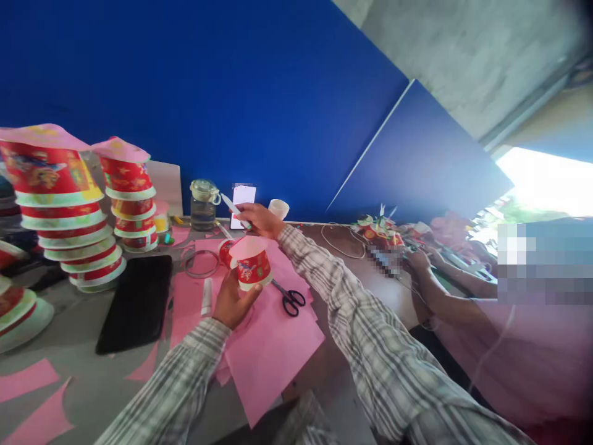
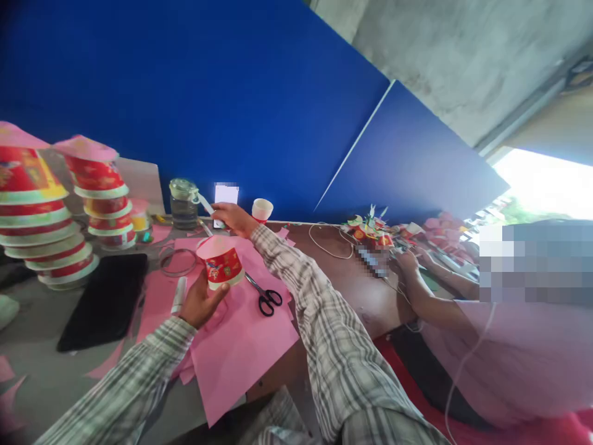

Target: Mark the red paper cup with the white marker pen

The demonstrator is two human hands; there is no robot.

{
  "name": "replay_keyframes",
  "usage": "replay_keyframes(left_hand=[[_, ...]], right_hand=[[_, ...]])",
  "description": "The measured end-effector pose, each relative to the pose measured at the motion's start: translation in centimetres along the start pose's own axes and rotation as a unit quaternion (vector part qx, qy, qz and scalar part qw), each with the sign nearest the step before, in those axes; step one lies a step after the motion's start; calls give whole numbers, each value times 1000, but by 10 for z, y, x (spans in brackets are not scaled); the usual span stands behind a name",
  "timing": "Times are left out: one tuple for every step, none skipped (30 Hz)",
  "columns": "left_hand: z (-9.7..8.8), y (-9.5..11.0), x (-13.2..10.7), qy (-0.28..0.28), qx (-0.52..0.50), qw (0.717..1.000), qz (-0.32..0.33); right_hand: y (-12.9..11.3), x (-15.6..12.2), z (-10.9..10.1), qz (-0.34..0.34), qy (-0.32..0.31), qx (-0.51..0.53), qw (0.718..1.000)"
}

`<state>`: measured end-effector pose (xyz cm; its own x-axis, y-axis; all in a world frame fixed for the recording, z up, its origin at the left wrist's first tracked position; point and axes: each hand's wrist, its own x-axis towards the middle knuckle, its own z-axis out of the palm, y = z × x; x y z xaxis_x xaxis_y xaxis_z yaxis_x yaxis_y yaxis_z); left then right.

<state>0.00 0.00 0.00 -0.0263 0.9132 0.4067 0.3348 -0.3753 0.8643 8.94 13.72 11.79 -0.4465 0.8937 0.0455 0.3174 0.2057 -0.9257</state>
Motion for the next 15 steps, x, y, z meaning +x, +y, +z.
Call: replay_keyframes(left_hand=[[0,0,1,-5,1,1000,0],[1,1,1,-7,3,1000,-1],[1,0,1,-10,4,1000,-2],[2,0,1,-15,10,1000,-6],[3,-1,2,-14,17,1000,-11],[4,-3,2,-13,26,999,-16],[4,-4,2,-24,37,999,-18],[5,-6,2,-31,46,998,-21],[5,-8,2,-35,54,998,-26],[6,-10,2,-35,64,997,-30],[6,-11,3,-45,73,996,-32],[6,-13,3,-56,83,994,-35],[7,-14,3,-64,92,993,-38],[7,-16,4,-72,98,992,-40],[7,-16,4,-77,101,991,-40]], right_hand=[[4,-18,-7,-3,16,21,1000],[8,-39,-13,-9,35,41,999],[14,-60,-18,-15,58,61,996],[19,-82,-21,-22,85,78,993],[25,-103,-23,-27,107,93,989],[30,-123,-24,-32,127,104,986],[34,-141,-25,-44,149,119,981],[38,-157,-26,-71,164,144,973],[40,-171,-26,-88,169,159,969],[42,-183,-25,-100,170,169,966],[43,-192,-24,-110,169,179,963],[44,-200,-23,-120,165,189,961],[46,-205,-21,-131,159,198,958],[48,-209,-19,-142,151,208,956],[50,-211,-15,-152,140,216,954]])
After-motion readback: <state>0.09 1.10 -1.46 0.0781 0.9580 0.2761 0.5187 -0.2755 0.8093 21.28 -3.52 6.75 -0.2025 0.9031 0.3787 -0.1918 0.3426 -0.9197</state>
